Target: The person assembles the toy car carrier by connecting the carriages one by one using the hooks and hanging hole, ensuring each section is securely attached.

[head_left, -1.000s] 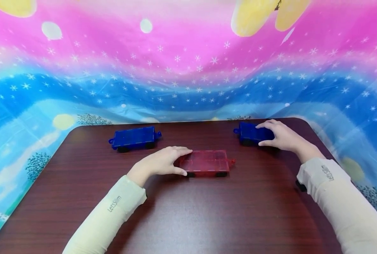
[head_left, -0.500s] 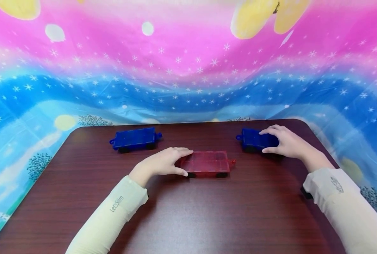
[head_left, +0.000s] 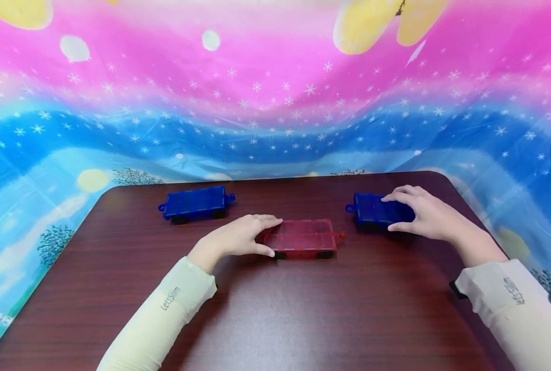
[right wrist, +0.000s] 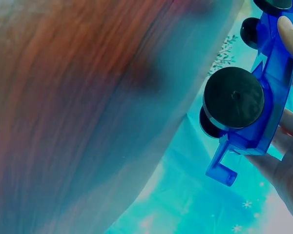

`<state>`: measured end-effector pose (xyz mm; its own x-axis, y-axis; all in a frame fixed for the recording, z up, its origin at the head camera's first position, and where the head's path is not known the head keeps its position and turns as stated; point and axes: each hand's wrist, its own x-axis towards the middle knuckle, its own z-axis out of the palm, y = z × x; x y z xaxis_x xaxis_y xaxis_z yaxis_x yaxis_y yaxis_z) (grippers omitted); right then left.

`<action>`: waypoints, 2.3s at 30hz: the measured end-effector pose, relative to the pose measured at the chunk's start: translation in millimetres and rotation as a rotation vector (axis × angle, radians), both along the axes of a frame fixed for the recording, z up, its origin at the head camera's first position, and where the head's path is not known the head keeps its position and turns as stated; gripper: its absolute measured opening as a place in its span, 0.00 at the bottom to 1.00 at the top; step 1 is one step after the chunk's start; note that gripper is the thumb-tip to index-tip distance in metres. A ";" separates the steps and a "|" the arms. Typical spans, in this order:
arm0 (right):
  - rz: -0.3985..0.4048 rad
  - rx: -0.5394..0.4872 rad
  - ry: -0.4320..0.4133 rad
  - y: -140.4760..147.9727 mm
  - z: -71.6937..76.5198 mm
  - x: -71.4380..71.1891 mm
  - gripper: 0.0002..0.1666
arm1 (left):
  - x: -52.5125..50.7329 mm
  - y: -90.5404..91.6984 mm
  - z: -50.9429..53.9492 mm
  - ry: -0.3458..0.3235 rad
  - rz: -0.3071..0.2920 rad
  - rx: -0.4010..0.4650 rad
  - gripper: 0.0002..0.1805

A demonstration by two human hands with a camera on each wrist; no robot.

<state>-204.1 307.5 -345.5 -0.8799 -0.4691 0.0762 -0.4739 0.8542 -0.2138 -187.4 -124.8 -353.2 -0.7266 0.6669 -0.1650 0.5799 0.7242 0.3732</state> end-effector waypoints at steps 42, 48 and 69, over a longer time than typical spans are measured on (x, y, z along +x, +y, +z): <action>0.069 -0.010 0.060 -13.2 0.0 44.1 0.33 | -0.3 0.4 -1.9 -0.002 0.031 -0.010 0.44; 0.057 -0.009 0.053 -16.0 -1.9 44.0 0.33 | -0.3 0.1 -1.7 -0.003 0.029 -0.013 0.44; 0.088 0.006 -0.010 -16.2 -14.0 38.8 0.33 | -2.1 0.1 -3.4 0.003 0.016 -0.006 0.44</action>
